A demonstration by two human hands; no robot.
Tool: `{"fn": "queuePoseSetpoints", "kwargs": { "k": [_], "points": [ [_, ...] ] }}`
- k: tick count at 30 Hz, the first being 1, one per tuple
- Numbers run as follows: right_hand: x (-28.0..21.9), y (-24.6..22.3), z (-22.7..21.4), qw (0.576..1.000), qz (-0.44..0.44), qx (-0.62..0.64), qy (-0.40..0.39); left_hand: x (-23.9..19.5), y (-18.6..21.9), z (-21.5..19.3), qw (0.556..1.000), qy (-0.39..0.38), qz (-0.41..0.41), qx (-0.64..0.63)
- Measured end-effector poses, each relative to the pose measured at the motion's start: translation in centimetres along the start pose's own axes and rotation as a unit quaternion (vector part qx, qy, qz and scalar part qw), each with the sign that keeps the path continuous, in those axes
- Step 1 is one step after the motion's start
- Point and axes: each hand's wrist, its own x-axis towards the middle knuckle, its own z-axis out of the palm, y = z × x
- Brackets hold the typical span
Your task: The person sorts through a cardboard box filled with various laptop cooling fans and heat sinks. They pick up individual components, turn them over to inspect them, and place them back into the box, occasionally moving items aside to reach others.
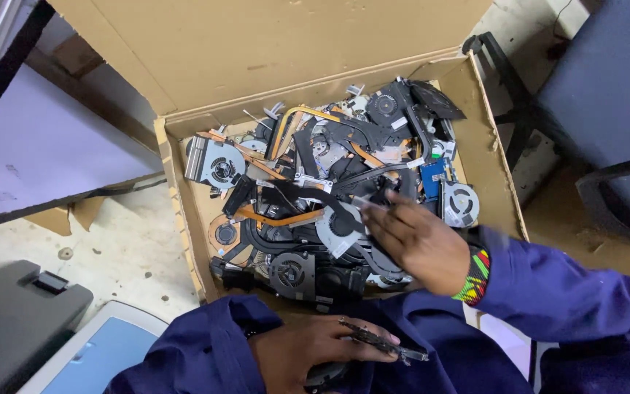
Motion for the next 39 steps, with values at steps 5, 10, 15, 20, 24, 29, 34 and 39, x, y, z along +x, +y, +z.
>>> {"fn": "queuePoseSetpoints", "kwargs": {
  "k": [5,10,15,20,24,29,34,39],
  "points": [
    [-4.1,-3.0,2.0,0.985,0.005,0.153,-0.075,-0.1,-2.2,0.6,0.997,-0.004,0.069,0.028],
    [-3.2,-5.4,1.1,0.987,0.002,0.139,-0.086,-0.1,-2.3,0.6,0.998,-0.009,0.058,0.025],
    [-2.8,-5.4,-5.0,0.949,-0.015,0.301,-0.096,0.0,-2.8,0.6,0.996,-0.039,0.058,0.06],
    [-6.6,-0.4,-12.3,0.748,-0.139,0.529,-0.376,-0.1,-2.3,0.4,0.997,-0.029,0.064,0.006],
    [-0.2,4.7,-12.8,0.878,-0.038,0.433,-0.202,0.0,-0.3,0.6,0.996,0.007,0.073,0.05],
    [3.6,8.8,2.0,0.979,-0.001,0.2,-0.041,-0.2,0.0,0.4,0.998,0.009,0.048,0.033],
    [4.2,9.3,7.2,0.988,-0.056,0.082,-0.115,-0.2,0.2,0.8,0.997,0.036,0.055,0.033],
    [2.6,7.1,6.0,0.97,-0.012,0.217,-0.114,-0.2,-0.7,0.5,0.996,0.032,0.084,0.028]
  ]
}}
